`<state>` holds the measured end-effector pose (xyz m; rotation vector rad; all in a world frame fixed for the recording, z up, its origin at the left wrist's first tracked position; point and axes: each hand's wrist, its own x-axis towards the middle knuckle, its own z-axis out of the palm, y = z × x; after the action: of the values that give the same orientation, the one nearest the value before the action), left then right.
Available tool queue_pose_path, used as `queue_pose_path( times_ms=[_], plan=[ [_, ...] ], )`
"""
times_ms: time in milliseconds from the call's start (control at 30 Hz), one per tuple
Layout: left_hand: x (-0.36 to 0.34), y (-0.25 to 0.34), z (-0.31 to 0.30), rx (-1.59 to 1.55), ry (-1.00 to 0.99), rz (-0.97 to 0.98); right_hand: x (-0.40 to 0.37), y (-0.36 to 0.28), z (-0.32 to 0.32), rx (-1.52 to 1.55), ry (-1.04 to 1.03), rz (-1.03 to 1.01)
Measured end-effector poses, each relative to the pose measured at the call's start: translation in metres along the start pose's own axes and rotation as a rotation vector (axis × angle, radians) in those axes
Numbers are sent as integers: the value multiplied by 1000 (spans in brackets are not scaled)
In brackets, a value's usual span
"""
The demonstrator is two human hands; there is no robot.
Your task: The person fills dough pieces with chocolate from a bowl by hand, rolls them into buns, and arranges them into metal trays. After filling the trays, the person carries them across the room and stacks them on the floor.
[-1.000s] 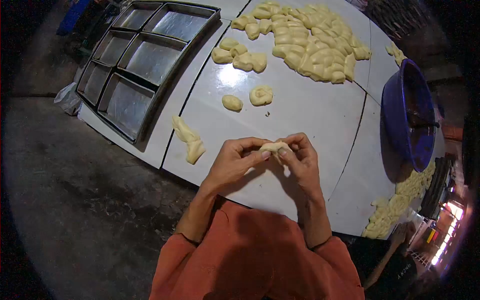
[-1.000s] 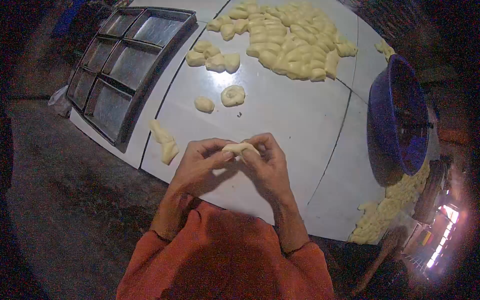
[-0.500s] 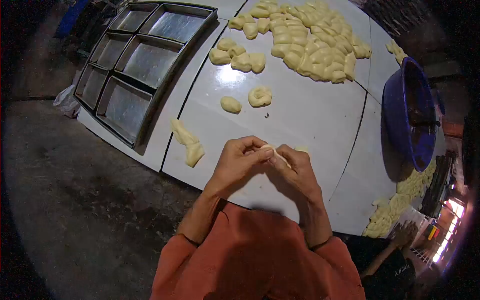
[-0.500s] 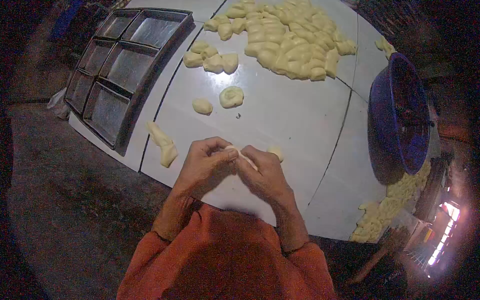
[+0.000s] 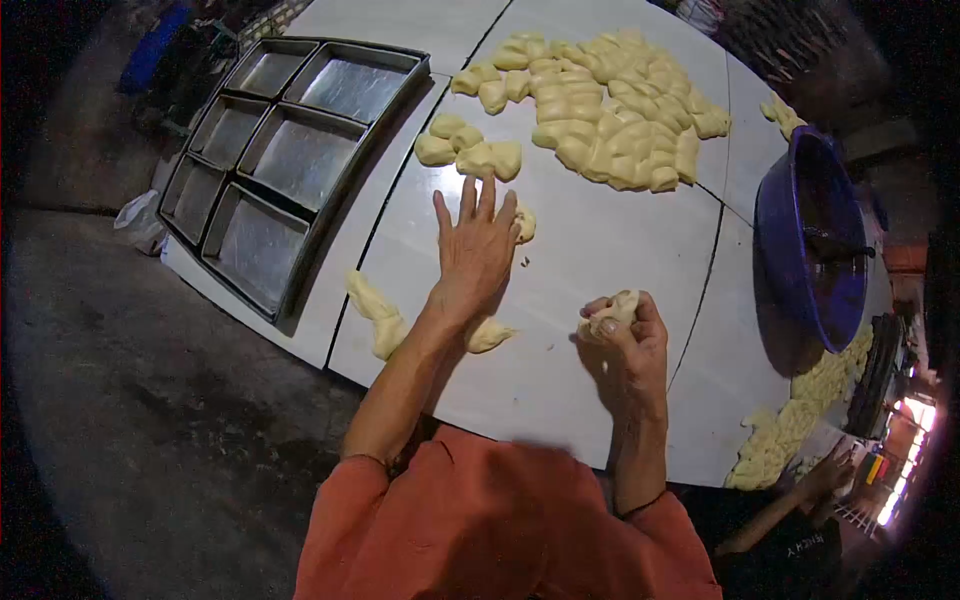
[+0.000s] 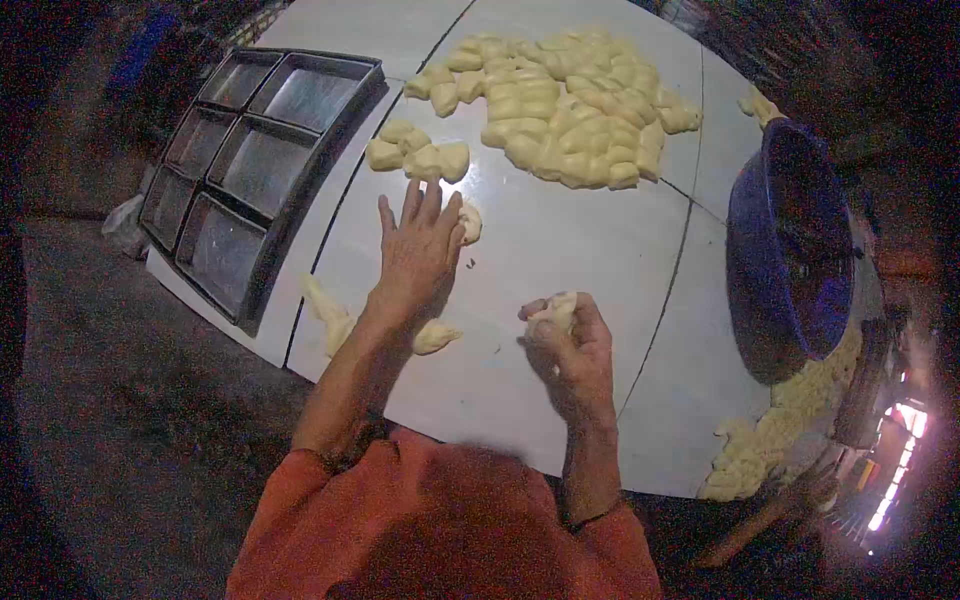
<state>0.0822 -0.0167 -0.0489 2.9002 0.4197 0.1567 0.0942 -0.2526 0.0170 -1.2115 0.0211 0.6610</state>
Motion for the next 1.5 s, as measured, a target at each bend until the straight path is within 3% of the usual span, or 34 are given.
queue_pose_path(
  times_ms=[67,100,200,267,333,367,400,433,533,567,667,733,800,833,867,933,1000,1100,1133,1167,1267,1333,1367,1400,1433,1467,1500],
  plan=[
    [-1,1,3,69,4,-13,-3,2,8,-9,81,-10],
    [-4,2,5,16,70,-39,-6,-3,8,-14,93,80],
    [-13,8,-20,-69,121,-73,-5,-6,14,-29,137,-31],
    [-25,13,-30,-286,247,46,-1,2,2,-84,33,-84],
    [-41,40,-48,-1086,-179,-179,1,4,-2,-68,-39,-32],
    [-45,55,-66,-1177,-271,-147,1,5,3,-51,-50,-12],
    [-47,67,-78,-1265,-362,-117,5,10,-1,-285,-95,-142],
    [-48,74,-60,-1488,-401,-220,7,12,1,-303,-76,-178],
    [-51,76,-45,-1721,-444,-495,10,11,2,-475,78,-330],
    [-52,74,-41,-1635,-395,-428,10,9,0,-554,147,-388],
    [-49,90,-38,-1565,-105,-295,5,1,-2,-322,158,-267],
    [-42,97,-37,-1295,142,-31,1,-7,9,-188,175,-279],
    [-39,117,-43,-1471,232,89,0,-11,11,-159,136,-329],
    [-37,127,-41,-1514,267,172,1,-7,8,5,66,-325],
    [-40,137,-45,-1603,110,65,0,-11,7,222,-32,-248],
    [-30,147,-25,-1513,343,333,-6,-39,15,432,-24,-193],
    [-28,160,-18,-1497,320,246,-4,-39,-2,241,8,-231],
    [-30,171,0,-1516,175,254,1,-58,-29,321,-87,-37],
    [-30,176,-6,-1731,52,176,4,-64,-40,311,-70,-88],
    [-29,174,-9,-1634,-8,181,7,-70,-50,301,-51,-138],
    [-27,154,-26,-1525,-445,12,17,-115,-88,261,202,-448],
    [-22,142,-38,-1413,-467,-50,26,-157,-136,-80,348,-634],
    [-20,135,-39,-1354,-470,-79,34,-173,-161,-105,373,-668],
    [-19,126,-33,-1302,-364,-7,41,-193,-177,-265,497,-648],
    [-18,120,-32,-1306,-358,-65,44,-211,-185,-440,595,-598],
    [-18,116,-31,-1308,-353,-124,57,-221,-215,-618,576,-637],
    [-19,115,-29,-1322,-345,-141,68,-232,-234,-800,577,-531]
  ],
)
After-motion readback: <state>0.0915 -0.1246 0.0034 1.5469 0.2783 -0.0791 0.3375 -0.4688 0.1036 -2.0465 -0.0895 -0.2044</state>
